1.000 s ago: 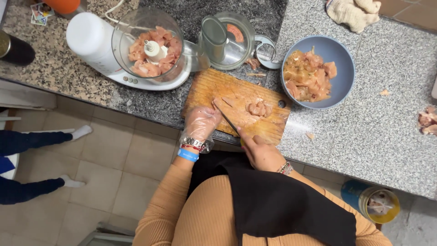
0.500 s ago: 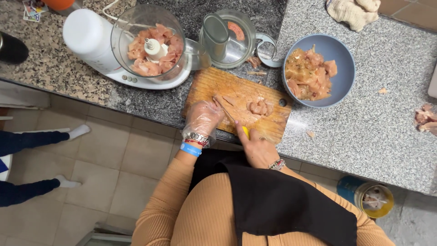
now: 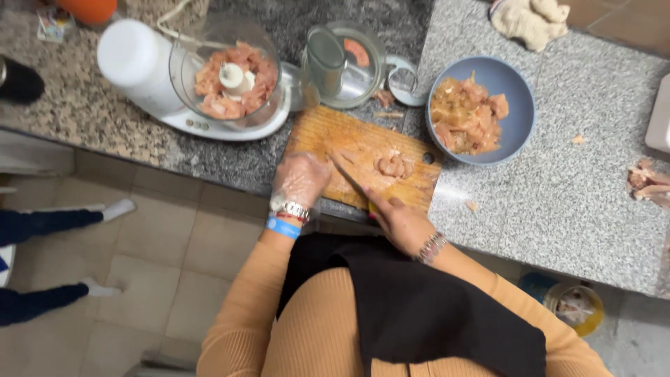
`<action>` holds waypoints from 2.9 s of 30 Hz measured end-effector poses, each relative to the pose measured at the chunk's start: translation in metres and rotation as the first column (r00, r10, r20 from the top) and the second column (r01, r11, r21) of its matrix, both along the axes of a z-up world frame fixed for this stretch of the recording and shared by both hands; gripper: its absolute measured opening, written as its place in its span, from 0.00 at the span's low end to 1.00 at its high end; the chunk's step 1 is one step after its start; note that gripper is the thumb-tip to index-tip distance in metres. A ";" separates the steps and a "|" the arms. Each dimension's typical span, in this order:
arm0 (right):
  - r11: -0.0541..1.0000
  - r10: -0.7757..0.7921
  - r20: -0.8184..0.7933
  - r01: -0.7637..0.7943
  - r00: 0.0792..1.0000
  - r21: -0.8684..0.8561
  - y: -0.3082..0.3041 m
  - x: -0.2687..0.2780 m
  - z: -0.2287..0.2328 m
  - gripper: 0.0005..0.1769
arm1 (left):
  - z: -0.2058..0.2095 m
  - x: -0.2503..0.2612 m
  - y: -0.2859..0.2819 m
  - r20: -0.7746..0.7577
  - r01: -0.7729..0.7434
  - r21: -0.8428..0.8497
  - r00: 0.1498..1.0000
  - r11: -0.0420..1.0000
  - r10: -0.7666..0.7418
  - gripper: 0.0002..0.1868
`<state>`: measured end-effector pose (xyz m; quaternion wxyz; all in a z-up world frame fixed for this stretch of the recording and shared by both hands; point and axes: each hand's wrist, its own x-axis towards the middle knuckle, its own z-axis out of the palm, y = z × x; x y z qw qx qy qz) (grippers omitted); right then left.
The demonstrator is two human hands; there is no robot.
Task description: Slicing raw chicken into smaller pieces on a wooden cutting board and transferring them to a bowl and food processor.
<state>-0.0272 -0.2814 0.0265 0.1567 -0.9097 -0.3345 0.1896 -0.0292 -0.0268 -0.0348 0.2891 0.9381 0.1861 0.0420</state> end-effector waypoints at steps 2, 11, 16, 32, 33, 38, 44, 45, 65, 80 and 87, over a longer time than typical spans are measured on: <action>0.998 0.014 0.015 -0.013 1.000 -0.062 -0.008 0.001 0.015 0.30 | 0.018 0.003 0.004 0.014 0.001 0.035 1.000 0.999 -0.001 0.17; 0.928 0.145 0.069 -0.112 0.987 -0.354 -0.037 -0.016 0.067 0.44 | 0.051 0.003 0.023 0.080 0.003 0.019 0.997 1.000 -0.005 0.20; 0.983 0.088 0.155 -0.060 0.984 -0.176 -0.049 -0.025 0.065 0.43 | 0.065 0.043 0.003 0.257 0.203 -0.220 0.956 0.954 -0.144 0.07; 0.812 -0.573 -0.052 0.575 0.818 0.104 -0.109 -0.053 0.064 0.30 | 0.041 0.029 -0.037 0.004 0.463 -0.068 0.886 0.884 -0.463 0.21; 0.815 -0.567 -0.057 0.570 0.822 0.104 -0.110 -0.051 0.065 0.31 | 0.052 0.031 -0.039 0.014 0.484 -0.044 0.875 0.874 -0.484 0.23; 0.823 -0.566 -0.079 0.568 0.821 0.006 -0.106 -0.051 0.058 0.30 | 0.078 0.032 -0.036 0.013 0.559 0.063 0.828 0.827 -0.561 0.08; 0.902 -0.396 -0.194 0.420 0.897 0.102 -0.071 -0.053 0.059 0.30 | 0.089 0.014 -0.039 -0.011 0.448 -0.040 0.894 0.893 -0.448 0.16; 0.917 -0.387 -0.217 0.398 0.896 0.010 -0.063 -0.055 0.056 0.31 | 0.096 0.011 -0.042 -0.003 0.427 -0.092 0.903 0.900 -0.429 0.17; 0.971 -0.232 -0.144 0.219 0.962 -0.099 -0.053 -0.036 0.058 0.31 | 0.049 0.023 -0.026 -0.043 0.393 -0.114 0.915 0.912 -0.400 0.12; 0.922 -0.386 -0.161 0.386 0.908 -0.030 -0.108 -0.042 0.078 0.33 | 0.020 0.106 -0.056 0.184 0.320 -0.474 0.947 0.821 -0.263 0.16; 0.875 -0.473 -0.140 0.483 0.870 0.045 -0.143 -0.048 0.063 0.31 | 0.074 0.047 -0.049 0.059 0.331 0.206 0.935 0.921 -0.349 0.23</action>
